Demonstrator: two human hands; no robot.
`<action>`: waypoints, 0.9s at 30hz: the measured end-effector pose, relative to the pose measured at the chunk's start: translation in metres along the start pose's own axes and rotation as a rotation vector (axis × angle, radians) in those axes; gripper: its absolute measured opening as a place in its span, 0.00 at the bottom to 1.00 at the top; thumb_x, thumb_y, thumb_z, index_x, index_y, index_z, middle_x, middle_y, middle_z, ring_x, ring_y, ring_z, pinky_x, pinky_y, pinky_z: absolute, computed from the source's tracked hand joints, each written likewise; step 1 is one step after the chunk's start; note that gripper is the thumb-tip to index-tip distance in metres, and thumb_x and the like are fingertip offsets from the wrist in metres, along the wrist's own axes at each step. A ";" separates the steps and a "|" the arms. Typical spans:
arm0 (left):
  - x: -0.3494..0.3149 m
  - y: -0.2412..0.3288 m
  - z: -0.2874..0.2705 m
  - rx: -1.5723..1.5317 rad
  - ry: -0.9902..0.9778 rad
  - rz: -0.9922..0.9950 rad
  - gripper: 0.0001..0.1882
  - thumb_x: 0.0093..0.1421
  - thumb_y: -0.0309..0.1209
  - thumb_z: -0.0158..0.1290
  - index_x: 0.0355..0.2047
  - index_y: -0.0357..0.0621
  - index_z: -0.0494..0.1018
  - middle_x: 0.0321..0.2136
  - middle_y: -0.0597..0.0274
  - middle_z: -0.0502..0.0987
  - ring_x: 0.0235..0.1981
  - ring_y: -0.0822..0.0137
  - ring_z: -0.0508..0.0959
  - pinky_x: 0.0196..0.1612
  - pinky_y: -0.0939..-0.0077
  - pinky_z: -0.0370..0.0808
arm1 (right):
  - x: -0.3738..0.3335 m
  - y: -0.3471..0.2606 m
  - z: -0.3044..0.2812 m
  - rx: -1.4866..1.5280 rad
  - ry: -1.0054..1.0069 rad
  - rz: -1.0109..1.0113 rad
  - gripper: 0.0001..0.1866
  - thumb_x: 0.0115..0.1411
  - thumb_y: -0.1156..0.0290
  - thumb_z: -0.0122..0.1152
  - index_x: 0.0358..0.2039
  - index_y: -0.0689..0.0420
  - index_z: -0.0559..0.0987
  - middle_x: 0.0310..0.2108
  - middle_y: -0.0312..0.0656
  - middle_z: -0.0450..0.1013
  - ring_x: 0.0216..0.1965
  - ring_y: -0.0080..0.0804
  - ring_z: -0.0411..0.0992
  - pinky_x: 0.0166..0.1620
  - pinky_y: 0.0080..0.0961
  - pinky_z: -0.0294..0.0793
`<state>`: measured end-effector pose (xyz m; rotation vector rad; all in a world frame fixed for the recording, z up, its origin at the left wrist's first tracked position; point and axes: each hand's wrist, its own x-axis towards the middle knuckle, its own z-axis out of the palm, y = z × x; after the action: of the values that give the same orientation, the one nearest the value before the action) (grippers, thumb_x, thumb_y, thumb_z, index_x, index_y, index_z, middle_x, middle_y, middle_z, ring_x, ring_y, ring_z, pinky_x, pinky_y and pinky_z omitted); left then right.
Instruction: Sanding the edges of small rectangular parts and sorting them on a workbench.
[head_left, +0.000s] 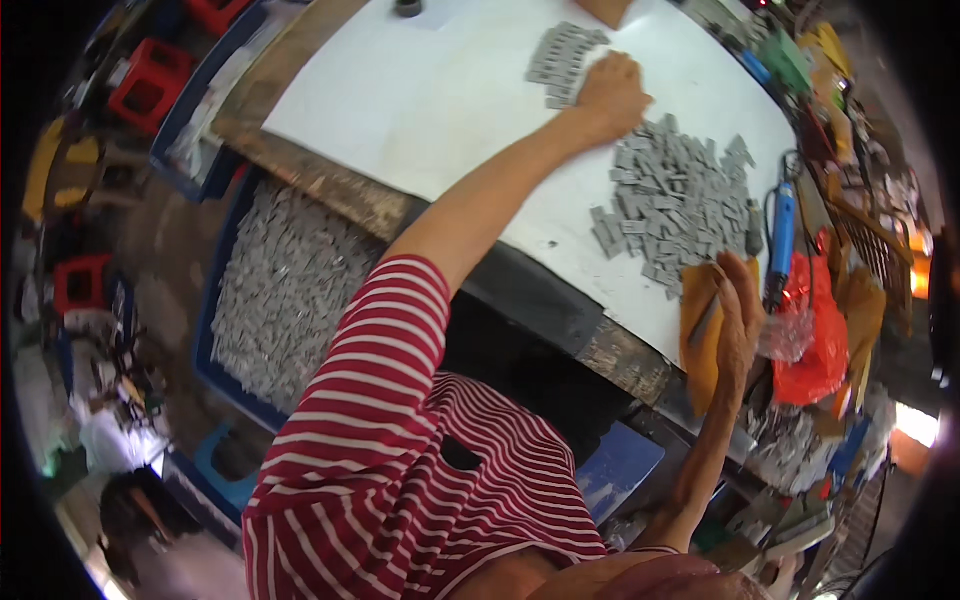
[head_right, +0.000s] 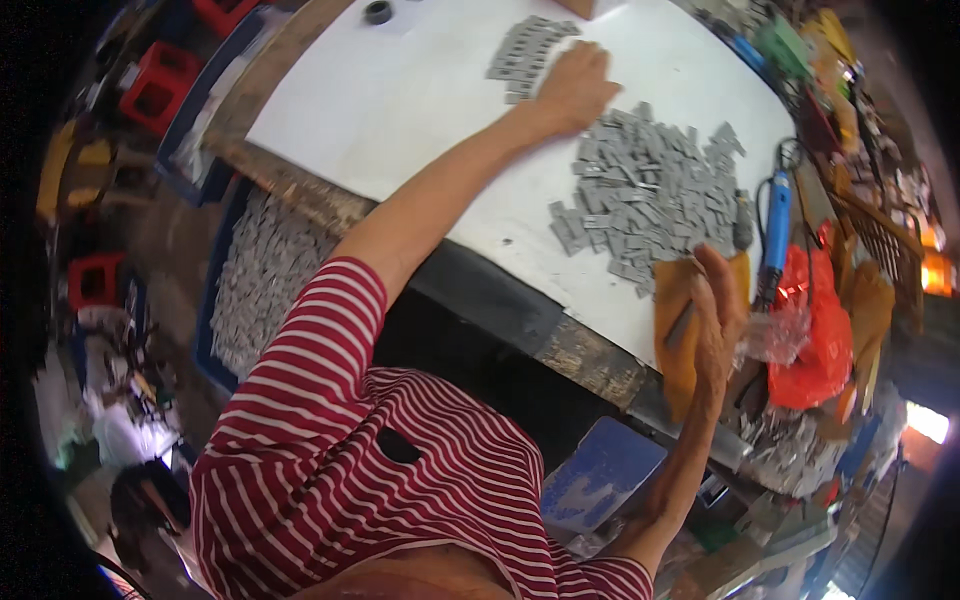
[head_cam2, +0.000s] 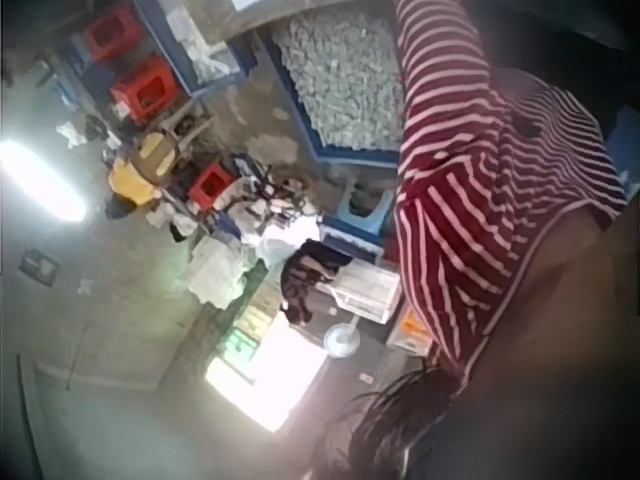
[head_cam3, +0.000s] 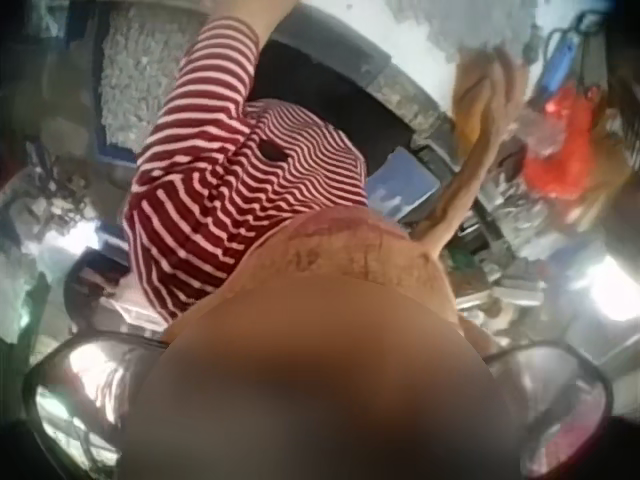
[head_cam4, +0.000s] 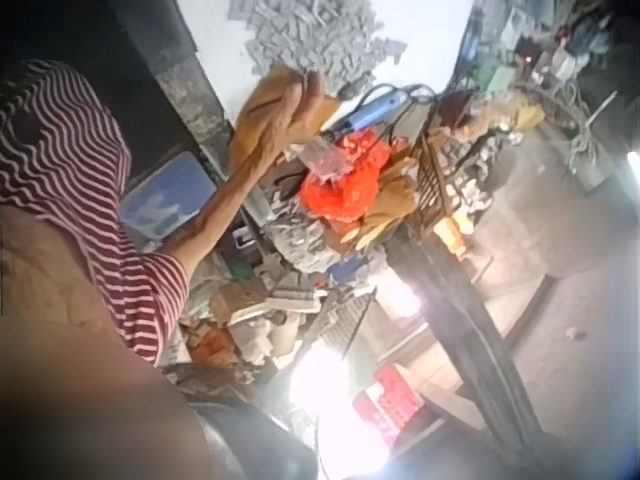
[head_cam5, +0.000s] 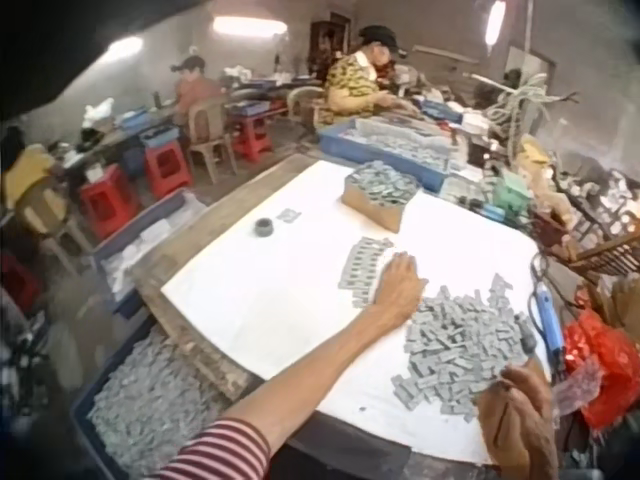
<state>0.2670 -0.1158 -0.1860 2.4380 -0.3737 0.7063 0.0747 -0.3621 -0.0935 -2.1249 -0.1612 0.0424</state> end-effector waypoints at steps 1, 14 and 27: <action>-0.004 0.005 -0.005 -0.008 0.004 0.023 0.21 0.51 0.39 0.48 0.34 0.29 0.66 0.39 0.45 0.67 0.45 0.51 0.64 0.49 0.63 0.60 | 0.000 0.005 0.000 -0.006 -0.002 -0.011 0.18 0.58 0.71 0.48 0.48 0.63 0.67 0.47 0.43 0.67 0.51 0.30 0.62 0.54 0.24 0.56; -0.030 -0.010 -0.021 0.035 0.021 0.206 0.21 0.56 0.39 0.43 0.37 0.27 0.65 0.37 0.46 0.65 0.42 0.52 0.64 0.47 0.63 0.61 | -0.007 0.007 0.008 0.157 0.045 -0.027 0.17 0.57 0.72 0.49 0.47 0.64 0.68 0.46 0.44 0.67 0.49 0.31 0.64 0.54 0.26 0.59; -0.032 -0.025 -0.031 -0.105 -0.047 0.341 0.13 0.53 0.38 0.44 0.23 0.41 0.70 0.29 0.52 0.68 0.37 0.55 0.66 0.41 0.64 0.63 | 0.000 0.034 -0.016 0.227 -0.005 -0.159 0.19 0.60 0.70 0.42 0.49 0.68 0.63 0.48 0.50 0.62 0.51 0.37 0.60 0.55 0.32 0.60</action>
<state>0.2384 -0.0739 -0.1934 2.3180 -0.8375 0.7486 0.0793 -0.3935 -0.1135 -1.8796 -0.3132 -0.0274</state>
